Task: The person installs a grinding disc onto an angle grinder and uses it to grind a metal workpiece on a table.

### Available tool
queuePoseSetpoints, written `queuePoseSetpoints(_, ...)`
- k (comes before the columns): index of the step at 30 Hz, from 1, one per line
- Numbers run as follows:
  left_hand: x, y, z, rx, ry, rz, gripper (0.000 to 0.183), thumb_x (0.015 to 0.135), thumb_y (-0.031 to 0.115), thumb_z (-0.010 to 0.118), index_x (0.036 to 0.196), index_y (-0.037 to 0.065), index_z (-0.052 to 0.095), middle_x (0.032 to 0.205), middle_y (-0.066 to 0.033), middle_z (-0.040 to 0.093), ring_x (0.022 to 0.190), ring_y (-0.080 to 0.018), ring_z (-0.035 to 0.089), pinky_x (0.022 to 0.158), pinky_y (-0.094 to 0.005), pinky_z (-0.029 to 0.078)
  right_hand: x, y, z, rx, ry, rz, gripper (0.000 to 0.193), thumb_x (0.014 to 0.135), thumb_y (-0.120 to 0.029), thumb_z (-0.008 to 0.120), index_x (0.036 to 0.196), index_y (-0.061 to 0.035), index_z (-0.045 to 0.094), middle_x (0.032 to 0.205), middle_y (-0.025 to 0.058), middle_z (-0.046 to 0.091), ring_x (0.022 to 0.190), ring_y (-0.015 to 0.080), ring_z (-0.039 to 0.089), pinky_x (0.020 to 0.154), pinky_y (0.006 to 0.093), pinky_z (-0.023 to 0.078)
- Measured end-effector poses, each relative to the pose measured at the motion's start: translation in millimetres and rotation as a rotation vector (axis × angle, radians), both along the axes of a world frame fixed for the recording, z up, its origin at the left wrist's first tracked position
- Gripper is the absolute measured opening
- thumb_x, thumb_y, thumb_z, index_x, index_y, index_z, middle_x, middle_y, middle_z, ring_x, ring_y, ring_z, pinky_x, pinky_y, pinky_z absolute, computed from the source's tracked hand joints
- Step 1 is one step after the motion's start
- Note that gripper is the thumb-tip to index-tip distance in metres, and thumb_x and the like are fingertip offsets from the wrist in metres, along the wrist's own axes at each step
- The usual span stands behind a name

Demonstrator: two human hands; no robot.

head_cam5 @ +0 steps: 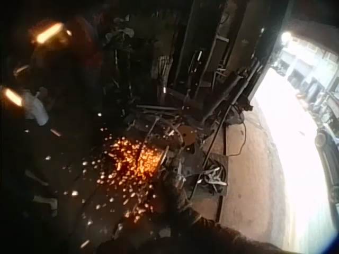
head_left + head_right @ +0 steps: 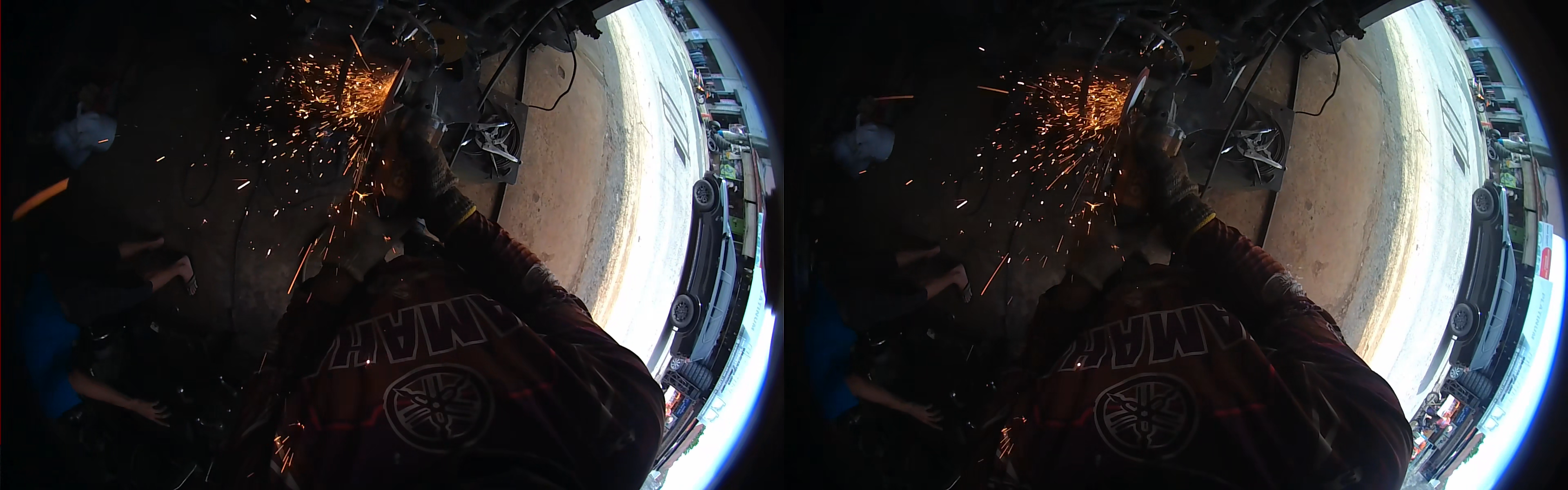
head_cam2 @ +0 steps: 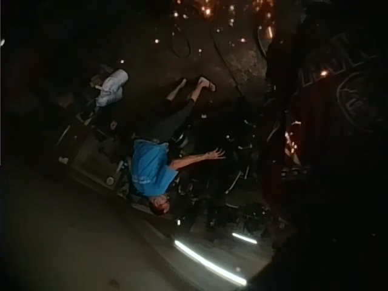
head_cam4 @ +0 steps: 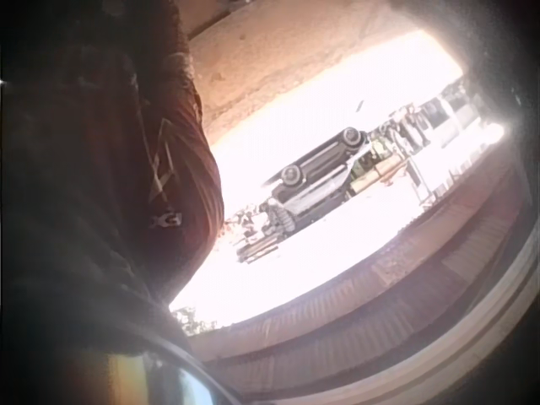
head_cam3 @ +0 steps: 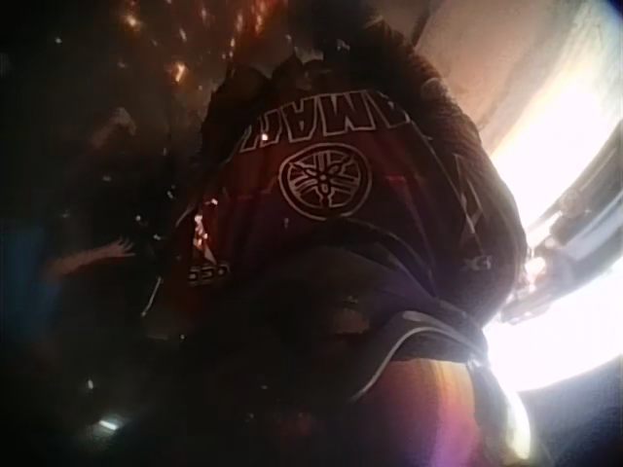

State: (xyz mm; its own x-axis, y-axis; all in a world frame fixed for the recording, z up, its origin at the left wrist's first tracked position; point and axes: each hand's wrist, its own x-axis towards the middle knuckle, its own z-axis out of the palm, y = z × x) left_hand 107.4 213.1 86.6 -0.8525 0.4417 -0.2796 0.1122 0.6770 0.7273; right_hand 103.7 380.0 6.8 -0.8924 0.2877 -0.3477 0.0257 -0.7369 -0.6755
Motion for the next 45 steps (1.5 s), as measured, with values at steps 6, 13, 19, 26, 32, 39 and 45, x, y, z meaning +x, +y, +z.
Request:
queuePoseSetpoints(6,7,-5,-4,0.194,0.024,0.085,0.096,0.066,0.039,0.096,0.139,-0.002,0.049,0.117,-0.0181,0.069,0.102,-0.0300,0.071,0.085,-0.0443,0.058,-2,-7,12,0.162,-0.057,0.045,0.037,0.099,-0.034,0.068,0.126,-0.0101,0.062,0.109,0.0060,0.069,0.097,0.0208,0.070,0.083,0.0396,0.059)
queuePoseSetpoints(13,-1,3,15,0.083,-0.019,0.006,0.089,0.076,0.051,0.085,0.141,0.002,0.051,0.120,-0.0230,0.069,0.111,-0.0374,0.069,0.093,-0.0469,0.055,3,1,-10,0.315,0.117,0.019,0.047,0.097,-0.034,0.071,0.134,-0.0094,0.056,0.112,0.0063,0.067,0.097,0.0214,0.069,0.082,0.0377,0.058)
queuePoseSetpoints(19,12,-5,7,0.190,-0.075,-0.001,0.083,0.076,0.046,0.085,0.139,0.002,0.054,0.123,-0.0202,0.069,0.115,-0.0357,0.069,0.093,-0.0462,0.055,21,-5,13,-0.111,0.132,0.107,0.048,0.097,-0.039,0.070,0.131,-0.0077,0.059,0.122,0.0105,0.067,0.112,0.0348,0.067,0.097,0.0519,0.057)
queuePoseSetpoints(26,14,-3,-9,0.189,-0.065,0.015,0.084,0.072,0.042,0.089,0.138,0.003,0.055,0.124,-0.0200,0.069,0.115,-0.0359,0.068,0.094,-0.0453,0.054,24,-5,30,-0.143,0.154,0.137,0.052,0.094,-0.042,0.073,0.134,-0.0118,0.057,0.124,0.0099,0.065,0.116,0.0359,0.065,0.100,0.0567,0.054)
queuePoseSetpoints(32,7,2,-2,0.156,-0.123,0.024,0.085,0.072,0.042,0.089,0.138,0.002,0.055,0.123,-0.0198,0.070,0.114,-0.0355,0.069,0.093,-0.0447,0.055,17,4,17,-0.115,0.087,0.115,0.053,0.095,-0.043,0.072,0.134,-0.0108,0.058,0.121,0.0103,0.066,0.113,0.0350,0.066,0.100,0.0555,0.055)
queuePoseSetpoints(39,1,7,-2,0.121,-0.119,0.027,0.085,0.072,0.046,0.088,0.137,0.001,0.055,0.121,-0.0208,0.070,0.110,-0.0352,0.070,0.092,-0.0445,0.055,8,11,17,-0.030,0.025,0.126,0.050,0.097,-0.043,0.069,0.130,-0.0066,0.060,0.116,0.0111,0.068,0.106,0.0314,0.069,0.097,0.0521,0.057)
queuePoseSetpoints(45,6,2,-19,0.058,0.221,-0.036,0.087,0.074,0.049,0.086,0.137,-0.001,0.053,0.118,-0.0226,0.069,0.107,-0.0417,0.069,0.092,-0.0472,0.056,4,13,10,-0.093,-0.009,0.114,0.048,0.098,-0.043,0.068,0.128,-0.0065,0.061,0.115,0.0112,0.069,0.104,0.0311,0.070,0.095,0.0500,0.058)
